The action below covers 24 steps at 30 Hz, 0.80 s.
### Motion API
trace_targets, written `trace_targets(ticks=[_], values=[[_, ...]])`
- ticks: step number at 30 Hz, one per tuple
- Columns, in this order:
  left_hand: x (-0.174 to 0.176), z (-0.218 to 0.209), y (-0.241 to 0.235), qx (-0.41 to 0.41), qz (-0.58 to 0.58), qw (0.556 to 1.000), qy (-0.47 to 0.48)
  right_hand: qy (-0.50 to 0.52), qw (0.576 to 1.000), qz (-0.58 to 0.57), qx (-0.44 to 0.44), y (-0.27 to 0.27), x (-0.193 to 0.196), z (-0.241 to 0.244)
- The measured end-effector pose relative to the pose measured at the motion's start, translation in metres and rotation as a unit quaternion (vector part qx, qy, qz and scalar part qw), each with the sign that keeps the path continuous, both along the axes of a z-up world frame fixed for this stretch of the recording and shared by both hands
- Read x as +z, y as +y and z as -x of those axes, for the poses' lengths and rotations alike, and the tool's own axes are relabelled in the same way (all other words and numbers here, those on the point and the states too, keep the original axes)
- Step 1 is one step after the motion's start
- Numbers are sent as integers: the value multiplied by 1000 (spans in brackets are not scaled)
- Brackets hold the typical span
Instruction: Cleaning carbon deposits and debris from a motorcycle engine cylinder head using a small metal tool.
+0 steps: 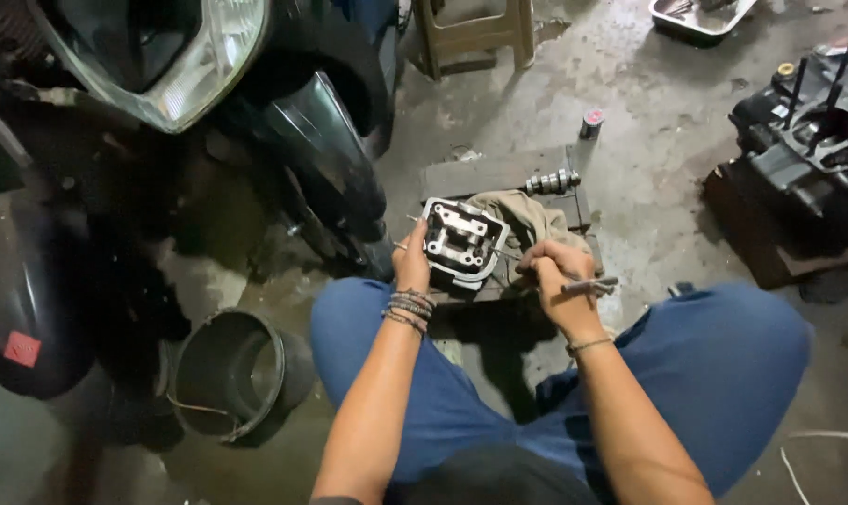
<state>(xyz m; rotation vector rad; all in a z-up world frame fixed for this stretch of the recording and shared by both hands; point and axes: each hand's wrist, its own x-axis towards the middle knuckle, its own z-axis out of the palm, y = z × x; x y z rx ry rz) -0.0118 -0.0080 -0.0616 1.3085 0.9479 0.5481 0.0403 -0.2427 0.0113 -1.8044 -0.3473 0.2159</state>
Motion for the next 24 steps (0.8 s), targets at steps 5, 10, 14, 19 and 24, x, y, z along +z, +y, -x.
trace_targets(ticks=[5, 10, 14, 19, 24], values=[[-5, -2, 1, -45, -34, 998, 15, -5, 1000, 2, 22, 11, -12, -4], [6, 3, -6, -69, -50, 996, 31, -32, 998, 27, 39, 9, 6, 2], [8, 3, -10, -68, -49, 996, -2, -54, 997, 33, 38, 0, 12, 2], [9, 4, -10, -67, -69, 995, 6, -40, 998, -1, 54, 6, 5, 3], [14, 8, -12, -72, -86, 994, 19, -84, 993, 66, 57, 3, 32, 9]])
